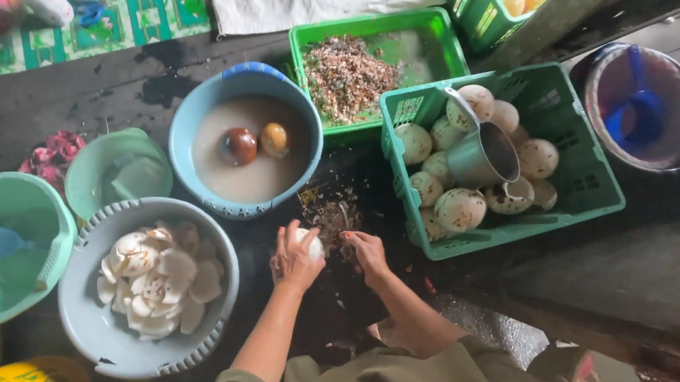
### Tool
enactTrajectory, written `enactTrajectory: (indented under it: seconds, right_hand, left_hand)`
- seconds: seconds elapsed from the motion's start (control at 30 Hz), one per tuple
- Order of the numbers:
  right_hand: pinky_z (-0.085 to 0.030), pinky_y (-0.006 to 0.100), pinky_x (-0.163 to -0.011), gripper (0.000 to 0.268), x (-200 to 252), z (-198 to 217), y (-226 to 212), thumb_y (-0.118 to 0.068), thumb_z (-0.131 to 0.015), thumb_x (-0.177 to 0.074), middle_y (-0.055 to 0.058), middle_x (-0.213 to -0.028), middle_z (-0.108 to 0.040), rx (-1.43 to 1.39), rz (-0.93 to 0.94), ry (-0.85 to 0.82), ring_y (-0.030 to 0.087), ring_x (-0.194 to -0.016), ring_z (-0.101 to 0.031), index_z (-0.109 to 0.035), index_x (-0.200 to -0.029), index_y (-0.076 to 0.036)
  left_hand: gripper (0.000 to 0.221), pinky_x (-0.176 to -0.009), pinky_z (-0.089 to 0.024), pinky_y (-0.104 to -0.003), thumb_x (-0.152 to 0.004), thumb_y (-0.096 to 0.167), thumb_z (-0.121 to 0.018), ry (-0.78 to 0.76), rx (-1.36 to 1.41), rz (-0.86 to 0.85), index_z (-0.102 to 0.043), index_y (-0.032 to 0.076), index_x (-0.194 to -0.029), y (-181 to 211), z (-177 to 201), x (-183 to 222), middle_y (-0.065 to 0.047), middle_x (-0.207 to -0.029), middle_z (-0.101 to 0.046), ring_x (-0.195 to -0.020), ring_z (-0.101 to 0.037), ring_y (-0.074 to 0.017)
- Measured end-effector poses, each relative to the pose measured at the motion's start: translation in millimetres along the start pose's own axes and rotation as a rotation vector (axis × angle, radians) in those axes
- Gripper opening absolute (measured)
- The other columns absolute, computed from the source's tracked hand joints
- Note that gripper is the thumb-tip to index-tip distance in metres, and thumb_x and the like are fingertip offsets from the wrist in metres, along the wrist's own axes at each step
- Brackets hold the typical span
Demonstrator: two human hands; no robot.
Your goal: Peeling onions or similar root vegetables using a small knife over a workspace with various bowls and crates.
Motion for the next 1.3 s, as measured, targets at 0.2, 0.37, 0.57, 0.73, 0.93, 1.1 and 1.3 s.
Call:
enactTrajectory:
  seconds: [0.2, 0.37, 0.57, 0.73, 0.93, 1.1, 1.3]
  right_hand:
    - [-0.035, 0.026, -0.026, 0.027, 12, 52, -32, -0.03, -0.076, -0.083, 0.018, -0.066, -0.068, -0.015, 0.102, 0.087, 0.02, -0.034, -0.044, -0.081, -0.1, -0.01]
    - [-0.049, 0.03, -0.039, 0.025, -24, 96, -38, -0.037, -0.072, -0.083, 0.009, -0.068, -0.073, 0.394, 0.234, 0.029, 0.017, -0.047, -0.061, -0.082, -0.097, -0.02]
    - [-0.042, 0.026, -0.022, 0.025, 25, 96, -94, -0.019, -0.072, -0.083, 0.026, -0.068, -0.069, 0.226, 0.117, -0.236, 0.027, -0.041, -0.066, -0.074, -0.088, 0.005]
    - [-0.037, 0.029, -0.025, 0.024, 38, 105, -116, -0.014, -0.069, -0.082, 0.031, -0.066, -0.067, -0.033, 0.041, -0.257, 0.033, -0.041, -0.064, -0.07, -0.088, 0.009]
    - [-0.037, 0.032, -0.024, 0.027, 35, 105, -117, -0.017, -0.073, -0.082, 0.034, -0.063, -0.065, -0.015, 0.074, -0.279, 0.037, -0.04, -0.064, -0.068, -0.08, 0.01]
    - [-0.037, 0.033, -0.025, 0.026, 31, 110, -112, -0.016, -0.071, -0.083, 0.036, -0.065, -0.065, 0.023, 0.073, -0.288, 0.04, -0.041, -0.065, -0.067, -0.081, 0.011]
    - [-0.035, 0.034, -0.025, 0.032, 27, 115, -112, -0.022, -0.075, -0.079, 0.035, -0.062, -0.065, -0.018, 0.038, -0.262, 0.041, -0.041, -0.063, -0.067, -0.079, 0.008]
  left_hand:
    - [0.023, -0.111, -0.038, -0.068, -0.094, 0.05, -0.056, -0.13, -0.271, -0.187, -0.067, 0.044, -0.112, 13, -17, -12, 0.017, -0.138, -0.05, -0.147, -0.036, -0.0296]
    - [0.021, -0.111, -0.04, -0.066, -0.095, 0.05, -0.056, -0.039, -0.221, -0.275, -0.075, 0.039, -0.094, 6, -54, -33, 0.019, -0.114, -0.064, -0.138, -0.049, -0.023]
    - [0.014, -0.121, -0.031, -0.055, -0.083, 0.048, -0.071, -0.124, -0.21, -0.298, -0.07, 0.035, -0.078, 50, -10, -16, 0.023, -0.111, -0.064, -0.14, -0.045, -0.0142]
    - [0.059, -0.112, -0.038, -0.061, -0.085, 0.029, -0.072, -0.035, -0.161, -0.133, -0.049, 0.044, -0.138, 45, 8, -7, 0.014, -0.139, -0.047, -0.144, -0.035, -0.0233]
    - [0.103, -0.108, -0.036, -0.07, -0.079, 0.05, -0.078, -0.079, 0.181, 0.302, -0.016, 0.034, -0.16, -8, -10, -5, -0.016, -0.161, -0.019, -0.143, -0.03, -0.0541]
    - [0.093, -0.106, -0.05, -0.056, -0.072, 0.033, -0.084, -0.083, 0.232, 0.165, -0.038, 0.021, -0.152, -10, -6, -6, -0.016, -0.142, -0.036, -0.134, -0.05, -0.0457]
    - [0.089, -0.11, -0.042, -0.061, -0.062, 0.028, -0.089, -0.214, -0.079, -0.145, -0.046, 0.042, -0.138, -4, -17, -8, 0.003, -0.155, -0.029, -0.15, -0.022, -0.0409]
Point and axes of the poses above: each hand's wrist, its own x-axis away from the middle knuckle, its own z-axis out of the back of the hand, y = z × x, the point moved 6 cm from there along -x, towards the middle knuckle
